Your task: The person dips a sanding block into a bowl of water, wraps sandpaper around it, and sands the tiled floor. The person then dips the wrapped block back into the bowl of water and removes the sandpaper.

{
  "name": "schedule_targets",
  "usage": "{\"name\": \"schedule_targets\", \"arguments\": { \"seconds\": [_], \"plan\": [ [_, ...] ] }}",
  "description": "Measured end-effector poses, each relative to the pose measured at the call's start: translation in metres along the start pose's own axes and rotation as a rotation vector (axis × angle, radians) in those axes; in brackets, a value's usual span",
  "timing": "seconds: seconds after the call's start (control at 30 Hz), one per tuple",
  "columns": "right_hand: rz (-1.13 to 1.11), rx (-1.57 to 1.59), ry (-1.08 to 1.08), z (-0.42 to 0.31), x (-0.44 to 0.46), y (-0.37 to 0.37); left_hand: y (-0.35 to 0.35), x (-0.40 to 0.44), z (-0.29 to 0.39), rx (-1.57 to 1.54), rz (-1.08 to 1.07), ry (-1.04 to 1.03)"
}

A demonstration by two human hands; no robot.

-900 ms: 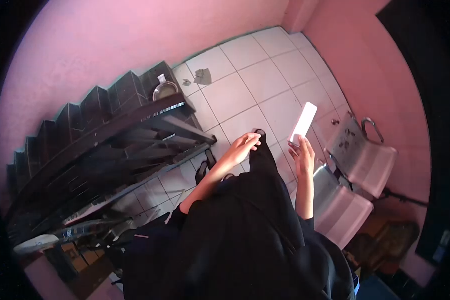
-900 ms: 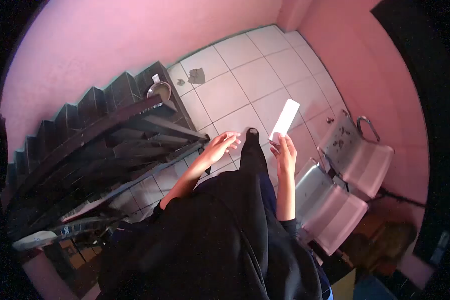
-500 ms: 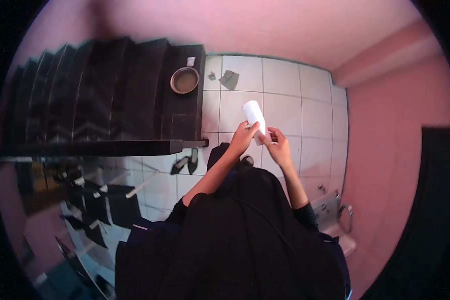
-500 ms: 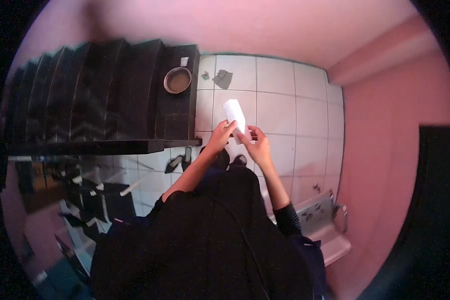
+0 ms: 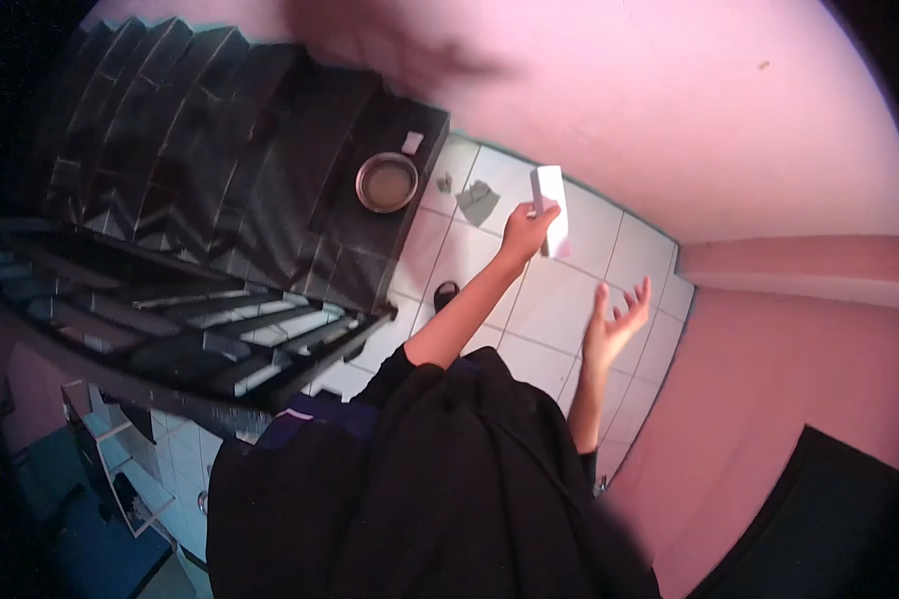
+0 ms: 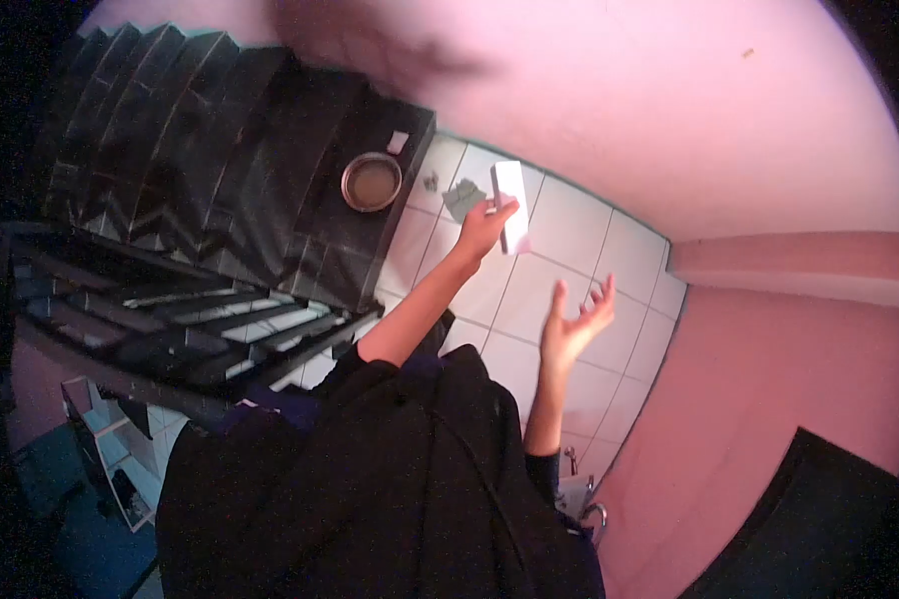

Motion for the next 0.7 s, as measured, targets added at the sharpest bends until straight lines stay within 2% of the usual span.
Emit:
{"name": "schedule_targets", "arguments": {
  "seconds": [0.07, 0.13, 0.2, 0.27, 0.4, 0.47, 0.5, 0.6, 0.7],
  "plan": [
    [0.035, 0.038, -0.064, 0.021, 0.022, -0.004, 0.017, 0.036, -0.012, 0.01, 0.017, 0.004],
    [0.011, 0.051, -0.116, 0.035, 0.039, -0.015, 0.051, 0.065, -0.027, 0.072, 0.122, 0.153],
    [-0.022, 0.051, -0.175, 0.046, 0.048, -0.032, 0.094, 0.089, -0.047, 0.086, 0.231, 0.206],
    [-0.177, 0.254, -0.173, 0.048, 0.057, -0.066, 0.145, 0.108, -0.074, 0.052, 0.354, 0.282],
    [-0.473, 0.351, -0.101, 0.006, 0.062, -0.151, 0.222, 0.121, -0.071, 0.066, 0.548, 0.316],
    [-0.684, 0.459, -0.123, -0.021, 0.053, -0.2, 0.264, 0.127, -0.08, -0.008, 0.672, 0.25],
    [-0.785, 0.481, -0.073, -0.036, 0.049, -0.222, 0.283, 0.133, -0.083, -0.039, 0.656, 0.204],
    [-1.034, 0.509, 0.104, -0.064, 0.023, -0.259, 0.313, 0.128, -0.077, -0.022, 0.755, 0.25],
    [-1.184, 0.519, 0.075, -0.069, -0.004, -0.278, 0.338, 0.128, -0.103, -0.007, 0.831, 0.32]
  ]
}}
Point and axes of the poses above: each hand's wrist, its own x-axis towards the middle knuckle, its own y-axis out of the back of the hand, z = x × y, the point moved 6 cm from there along x, towards the middle knuckle, and after that the axes turned 4 degrees about -x, right-handed, at the moved point
